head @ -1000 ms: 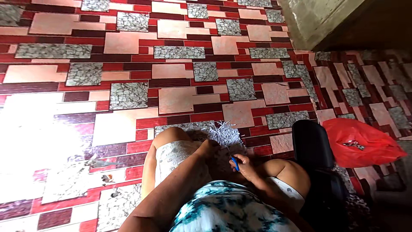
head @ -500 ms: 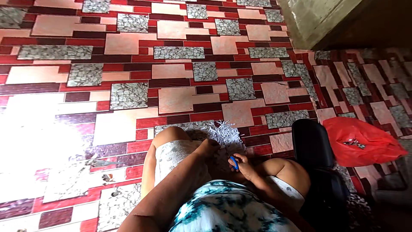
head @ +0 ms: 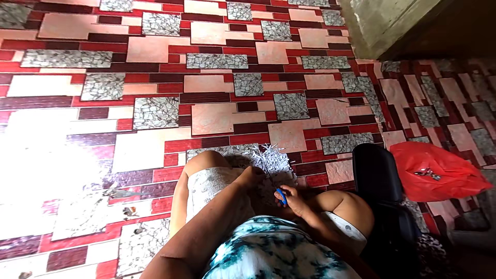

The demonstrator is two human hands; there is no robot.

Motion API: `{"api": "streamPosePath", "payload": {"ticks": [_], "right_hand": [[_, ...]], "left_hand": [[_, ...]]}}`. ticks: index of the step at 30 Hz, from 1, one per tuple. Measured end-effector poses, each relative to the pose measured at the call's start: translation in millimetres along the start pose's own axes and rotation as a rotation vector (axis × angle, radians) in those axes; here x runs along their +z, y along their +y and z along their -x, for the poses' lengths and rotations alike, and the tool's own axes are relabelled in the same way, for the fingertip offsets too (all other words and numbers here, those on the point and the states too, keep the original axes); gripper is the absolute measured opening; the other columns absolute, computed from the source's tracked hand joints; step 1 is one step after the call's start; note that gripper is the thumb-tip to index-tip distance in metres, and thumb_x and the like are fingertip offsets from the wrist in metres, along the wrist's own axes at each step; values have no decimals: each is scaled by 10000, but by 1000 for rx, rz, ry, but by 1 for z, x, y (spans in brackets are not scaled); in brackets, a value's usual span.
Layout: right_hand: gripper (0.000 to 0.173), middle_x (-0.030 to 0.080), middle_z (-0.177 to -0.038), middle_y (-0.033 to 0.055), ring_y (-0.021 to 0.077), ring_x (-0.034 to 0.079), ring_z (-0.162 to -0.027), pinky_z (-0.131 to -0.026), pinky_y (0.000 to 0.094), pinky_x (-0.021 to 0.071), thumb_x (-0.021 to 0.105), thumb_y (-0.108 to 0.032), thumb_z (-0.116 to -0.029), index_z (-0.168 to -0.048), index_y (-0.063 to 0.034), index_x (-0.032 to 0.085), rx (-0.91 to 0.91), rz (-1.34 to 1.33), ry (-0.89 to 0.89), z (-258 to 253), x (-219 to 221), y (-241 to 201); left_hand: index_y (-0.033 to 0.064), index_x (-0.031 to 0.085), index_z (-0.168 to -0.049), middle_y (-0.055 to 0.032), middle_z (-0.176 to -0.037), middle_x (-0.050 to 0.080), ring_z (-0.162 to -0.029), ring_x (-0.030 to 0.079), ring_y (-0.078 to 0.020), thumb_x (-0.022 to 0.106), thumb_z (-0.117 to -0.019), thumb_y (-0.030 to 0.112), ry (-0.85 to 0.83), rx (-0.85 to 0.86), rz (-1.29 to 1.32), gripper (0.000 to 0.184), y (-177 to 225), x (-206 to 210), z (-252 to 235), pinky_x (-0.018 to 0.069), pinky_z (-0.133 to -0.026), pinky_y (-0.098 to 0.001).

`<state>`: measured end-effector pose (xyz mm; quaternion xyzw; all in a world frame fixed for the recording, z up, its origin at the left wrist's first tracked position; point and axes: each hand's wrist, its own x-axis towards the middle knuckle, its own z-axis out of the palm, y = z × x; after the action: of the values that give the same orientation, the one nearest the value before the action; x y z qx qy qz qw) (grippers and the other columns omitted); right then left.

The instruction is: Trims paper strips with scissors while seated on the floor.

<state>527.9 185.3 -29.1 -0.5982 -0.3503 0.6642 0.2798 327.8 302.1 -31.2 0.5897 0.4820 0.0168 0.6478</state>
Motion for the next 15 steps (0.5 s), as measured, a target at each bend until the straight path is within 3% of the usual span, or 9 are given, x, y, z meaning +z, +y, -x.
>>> {"api": "streamPosePath", "payload": {"ticks": [7, 15], "right_hand": [[222, 673, -770, 16, 59, 627, -612, -587, 215, 544, 668, -61, -961, -1149, 51, 632, -31, 17, 69, -2, 0, -1], [225, 682, -804, 6, 52, 627, -643, -565, 199, 505, 640, -123, -976, -1149, 18, 608, -7, 1, -2, -1, -1, 1]], "left_hand": [[-33, 670, -1114, -77, -876, 637, -706, 555, -87, 569, -1053, 178, -5, 3, -26, 241, 2, -1, 0, 502, -718, -288], [-34, 669, -1103, -74, -889, 642, -726, 575, -85, 590, -1046, 175, 13, 4, -6, 230, 1, 1, 0, 513, -739, -282]]}}
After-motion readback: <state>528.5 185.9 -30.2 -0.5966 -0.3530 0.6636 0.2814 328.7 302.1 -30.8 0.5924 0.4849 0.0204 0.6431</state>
